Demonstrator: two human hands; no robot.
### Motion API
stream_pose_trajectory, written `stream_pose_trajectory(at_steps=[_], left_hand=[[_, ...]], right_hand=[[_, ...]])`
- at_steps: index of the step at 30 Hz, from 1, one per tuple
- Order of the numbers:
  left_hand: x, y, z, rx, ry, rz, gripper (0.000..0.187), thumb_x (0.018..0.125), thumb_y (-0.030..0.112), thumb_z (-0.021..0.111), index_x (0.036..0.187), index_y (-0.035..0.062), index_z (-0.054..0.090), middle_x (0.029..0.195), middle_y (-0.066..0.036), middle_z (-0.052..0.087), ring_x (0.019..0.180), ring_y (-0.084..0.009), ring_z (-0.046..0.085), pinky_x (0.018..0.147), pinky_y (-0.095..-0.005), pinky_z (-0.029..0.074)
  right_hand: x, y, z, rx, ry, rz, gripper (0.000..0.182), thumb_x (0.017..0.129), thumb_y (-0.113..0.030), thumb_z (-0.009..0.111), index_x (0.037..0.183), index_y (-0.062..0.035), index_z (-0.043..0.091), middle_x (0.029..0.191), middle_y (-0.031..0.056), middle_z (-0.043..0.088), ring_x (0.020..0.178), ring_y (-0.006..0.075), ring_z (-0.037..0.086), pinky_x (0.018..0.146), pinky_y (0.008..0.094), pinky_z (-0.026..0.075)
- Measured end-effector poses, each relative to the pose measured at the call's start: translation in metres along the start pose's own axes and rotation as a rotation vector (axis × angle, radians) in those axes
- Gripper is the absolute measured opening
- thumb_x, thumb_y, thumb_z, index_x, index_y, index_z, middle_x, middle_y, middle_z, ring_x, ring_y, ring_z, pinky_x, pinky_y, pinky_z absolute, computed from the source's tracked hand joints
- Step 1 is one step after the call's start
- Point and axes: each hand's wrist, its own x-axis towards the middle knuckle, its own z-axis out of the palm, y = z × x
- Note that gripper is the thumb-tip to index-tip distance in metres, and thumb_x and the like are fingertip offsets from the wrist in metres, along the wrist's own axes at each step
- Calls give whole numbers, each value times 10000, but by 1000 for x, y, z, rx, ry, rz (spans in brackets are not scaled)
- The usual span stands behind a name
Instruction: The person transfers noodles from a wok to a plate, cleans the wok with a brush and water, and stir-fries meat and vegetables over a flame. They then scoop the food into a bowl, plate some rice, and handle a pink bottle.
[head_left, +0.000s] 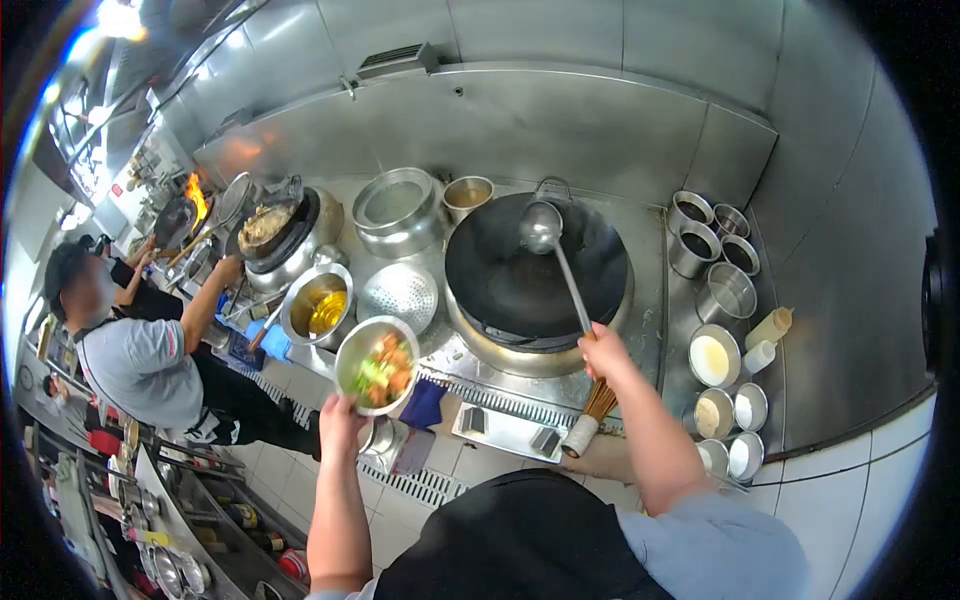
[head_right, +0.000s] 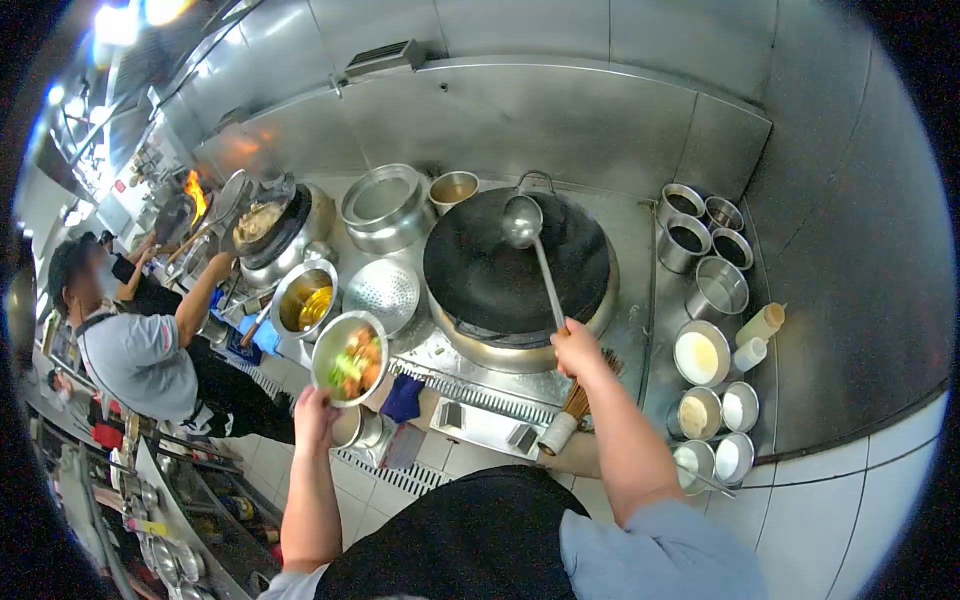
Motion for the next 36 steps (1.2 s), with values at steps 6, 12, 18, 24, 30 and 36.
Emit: stream_pose_trajectory(at_steps=[6, 12, 18, 24, 30, 36], left_hand=[[56, 103, 142, 735, -116, 724, 150, 833, 103, 559, 916, -17, 592, 831, -142, 607, 660, -236, 597, 636, -358, 524], [98, 51, 283, 1462, -313, 1170, 140, 795, 87, 539, 876, 4, 616, 1046, -221, 565, 778, -366, 657, 698, -426, 543], [133, 94, 330, 1642, -207, 1403, 148, 810, 102, 532, 902, 23, 618, 1101, -217, 570, 705, -309, 681, 592, -401, 553], [93, 114, 295, 1159, 48, 1442, 178, 803, 97, 530, 951, 13, 584, 1228, -240, 533, 670, -305, 670, 586, -413, 546], [103, 45, 286, 1532, -397, 1441, 190, 813, 92, 506, 963, -1, 577, 1394, -299, 379, 685, -295, 684, 600, -388, 560], [96, 83, 197, 842, -148, 1115, 248, 813, 109, 539, 1020, -24, 562, 1352, -264, 440, 868, -400, 645, 785, -468, 520]], right_hand=[[-120, 46, -65, -888, 270, -99, 632, 832, -145, 526, 1432, -144, 326, 873, 225, 643, 777, 402, 626, 696, 501, 489], [-192, 96, -81, -888, 336, -240, 646, 792, -111, 571, 1408, -173, 386, 775, 192, 627, 667, 378, 614, 610, 483, 486], [-228, 81, -75, -1055, 351, -261, 614, 786, -101, 599, 1374, -196, 449, 719, 152, 598, 631, 346, 609, 563, 458, 481], [-232, 72, -68, -1043, 392, -285, 581, 793, -109, 596, 1352, -216, 480, 713, 145, 596, 623, 344, 607, 560, 461, 478], [-223, -40, -51, -1108, 357, -165, 588, 768, -110, 607, 1335, -228, 507, 815, 144, 639, 744, 306, 631, 685, 414, 501], [-232, -21, -38, -901, 269, -105, 552, 786, -122, 597, 1328, -185, 515, 862, 165, 647, 758, 328, 624, 711, 391, 495]])
